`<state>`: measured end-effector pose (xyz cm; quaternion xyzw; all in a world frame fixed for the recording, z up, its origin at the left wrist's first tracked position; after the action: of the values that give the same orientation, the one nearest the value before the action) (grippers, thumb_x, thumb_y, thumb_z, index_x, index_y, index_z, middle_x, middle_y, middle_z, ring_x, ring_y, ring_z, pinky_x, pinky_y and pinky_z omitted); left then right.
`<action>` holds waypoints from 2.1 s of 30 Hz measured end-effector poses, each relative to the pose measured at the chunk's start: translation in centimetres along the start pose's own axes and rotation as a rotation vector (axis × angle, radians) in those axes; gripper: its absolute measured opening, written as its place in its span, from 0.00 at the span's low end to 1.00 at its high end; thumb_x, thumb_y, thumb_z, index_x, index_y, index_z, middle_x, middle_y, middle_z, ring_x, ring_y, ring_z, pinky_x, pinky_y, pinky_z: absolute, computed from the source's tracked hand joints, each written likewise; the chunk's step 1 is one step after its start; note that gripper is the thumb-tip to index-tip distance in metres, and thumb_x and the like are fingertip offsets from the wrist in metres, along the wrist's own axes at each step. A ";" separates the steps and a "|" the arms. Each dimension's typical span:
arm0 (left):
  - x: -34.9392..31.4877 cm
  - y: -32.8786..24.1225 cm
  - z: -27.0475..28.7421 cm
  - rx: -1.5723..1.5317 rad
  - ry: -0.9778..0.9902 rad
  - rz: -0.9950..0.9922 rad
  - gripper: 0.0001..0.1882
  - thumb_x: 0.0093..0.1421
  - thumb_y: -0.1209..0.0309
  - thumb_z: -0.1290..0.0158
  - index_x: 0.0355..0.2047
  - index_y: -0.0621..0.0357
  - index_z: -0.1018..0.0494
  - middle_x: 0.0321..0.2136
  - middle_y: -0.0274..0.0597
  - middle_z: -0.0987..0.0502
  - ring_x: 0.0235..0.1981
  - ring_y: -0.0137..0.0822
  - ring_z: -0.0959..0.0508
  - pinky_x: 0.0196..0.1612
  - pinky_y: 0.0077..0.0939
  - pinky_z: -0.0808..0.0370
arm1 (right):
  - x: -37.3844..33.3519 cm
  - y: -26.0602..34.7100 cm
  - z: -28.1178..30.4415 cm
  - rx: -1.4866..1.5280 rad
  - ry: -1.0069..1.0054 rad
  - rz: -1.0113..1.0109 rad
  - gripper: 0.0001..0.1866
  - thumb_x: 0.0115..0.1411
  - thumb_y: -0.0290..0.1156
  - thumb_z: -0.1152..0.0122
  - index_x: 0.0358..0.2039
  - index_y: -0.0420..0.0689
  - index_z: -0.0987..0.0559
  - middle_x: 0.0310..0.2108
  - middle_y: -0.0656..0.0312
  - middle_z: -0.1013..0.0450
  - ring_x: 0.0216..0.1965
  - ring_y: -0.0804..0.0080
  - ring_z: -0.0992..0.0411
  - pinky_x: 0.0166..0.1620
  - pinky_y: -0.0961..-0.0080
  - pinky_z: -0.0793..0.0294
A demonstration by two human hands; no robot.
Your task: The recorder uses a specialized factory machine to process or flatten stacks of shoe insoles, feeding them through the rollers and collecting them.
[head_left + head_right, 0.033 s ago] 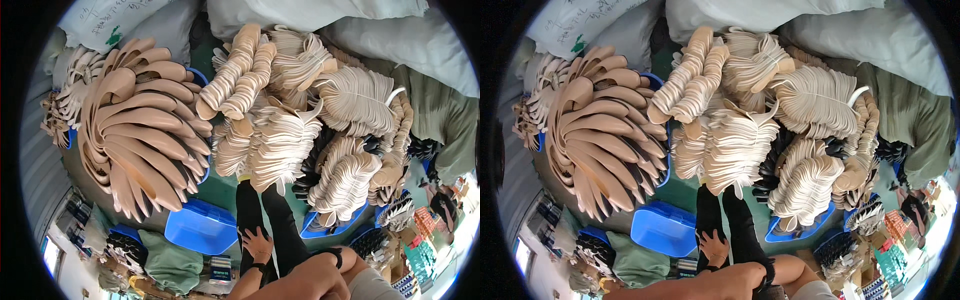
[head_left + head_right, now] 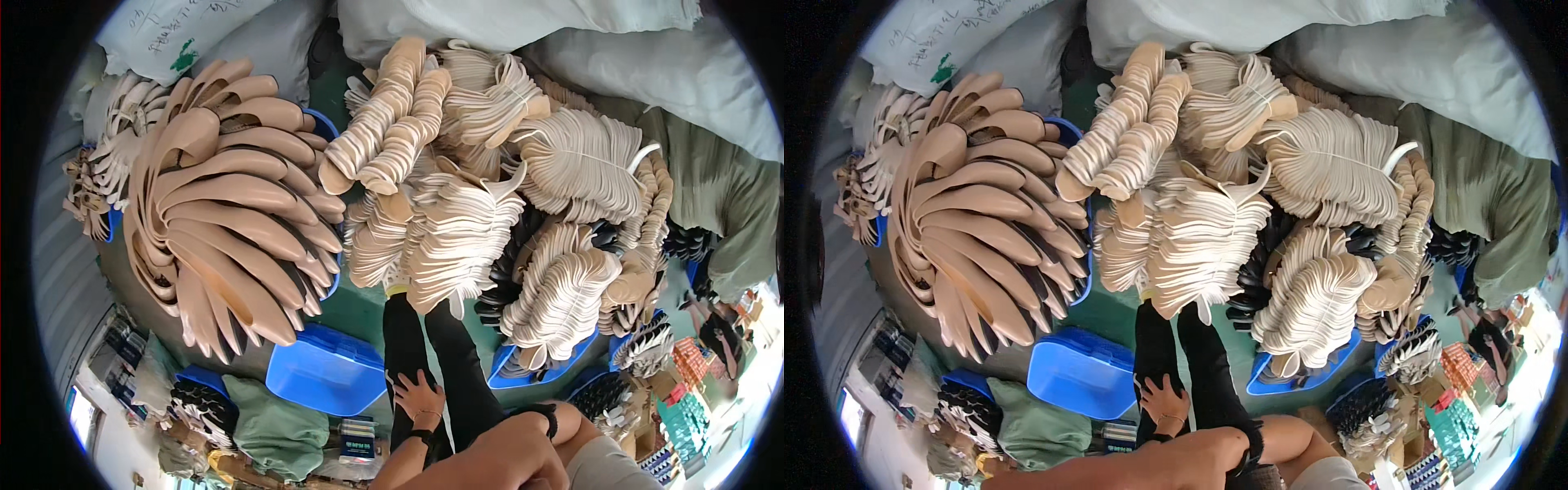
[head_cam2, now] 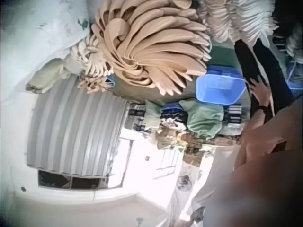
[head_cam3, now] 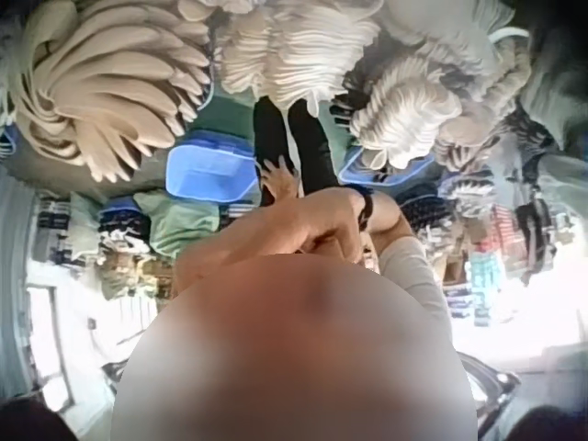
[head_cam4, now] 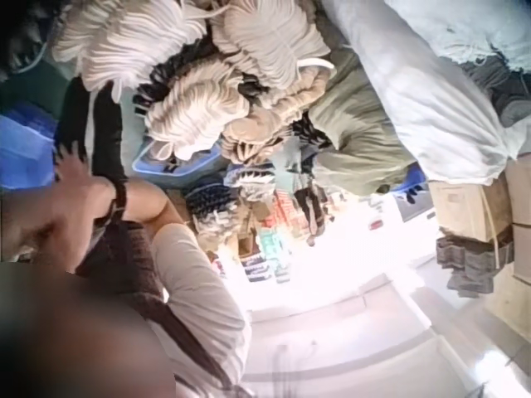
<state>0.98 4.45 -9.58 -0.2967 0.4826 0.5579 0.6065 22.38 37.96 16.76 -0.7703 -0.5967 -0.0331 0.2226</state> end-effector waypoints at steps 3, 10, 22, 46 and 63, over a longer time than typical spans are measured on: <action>-0.1 0.0 0.3 -0.027 0.009 0.015 0.30 0.49 0.55 0.48 0.55 0.42 0.36 0.59 0.58 0.44 0.57 0.65 0.42 0.53 0.56 0.41 | -0.3 -1.3 0.1 -0.039 0.187 -0.336 0.05 0.34 0.27 0.56 0.13 0.41 0.32 0.16 0.59 0.39 0.14 0.68 0.45 0.18 0.74 0.48; 0.2 2.0 -0.9 -0.103 -0.106 0.032 0.32 0.50 0.52 0.47 0.55 0.43 0.37 0.59 0.58 0.45 0.58 0.65 0.43 0.53 0.55 0.41 | -2.0 0.9 8.1 -1.254 -0.080 -0.604 0.18 0.49 0.26 0.42 0.43 0.40 0.28 0.43 0.47 0.33 0.47 0.50 0.33 0.52 0.56 0.36; 0.2 0.5 2.4 -0.186 0.038 0.069 0.34 0.48 0.53 0.46 0.56 0.43 0.37 0.60 0.56 0.46 0.57 0.64 0.42 0.54 0.54 0.42 | -1.2 10.1 31.3 -3.117 -0.194 -0.976 0.39 0.34 0.41 0.28 0.52 0.57 0.30 0.58 0.52 0.46 0.59 0.46 0.48 0.50 0.41 0.40; -12.3 -2.0 33.7 -1.607 0.574 -0.785 0.37 0.62 0.41 0.63 0.62 0.54 0.45 0.62 0.43 0.43 0.62 0.45 0.42 0.61 0.41 0.45 | -10.2 12.0 -34.7 -1.980 -0.241 -0.266 0.19 0.34 0.41 0.31 0.30 0.48 0.17 0.53 0.48 0.38 0.58 0.48 0.43 0.57 0.55 0.44; -35.3 -6.2 24.4 0.332 0.919 -1.462 0.34 0.62 0.47 0.62 0.62 0.55 0.45 0.61 0.43 0.42 0.61 0.44 0.40 0.60 0.38 0.42 | -58.1 -23.7 -55.3 -1.364 -1.453 1.711 0.26 0.65 0.50 0.59 0.47 0.39 0.29 0.46 0.59 0.29 0.46 0.72 0.30 0.50 0.72 0.34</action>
<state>16.27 11.40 30.37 -0.6345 0.4431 -0.2221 0.5931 -4.53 -31.25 55.25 -0.7015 0.2310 0.2442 -0.6284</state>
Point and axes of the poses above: each hand's wrist, its own x-axis towards the middle knuckle, its own z-axis out of the back of the hand, y = z × x, the point moved 6 cm from there along x, towards the middle knuckle
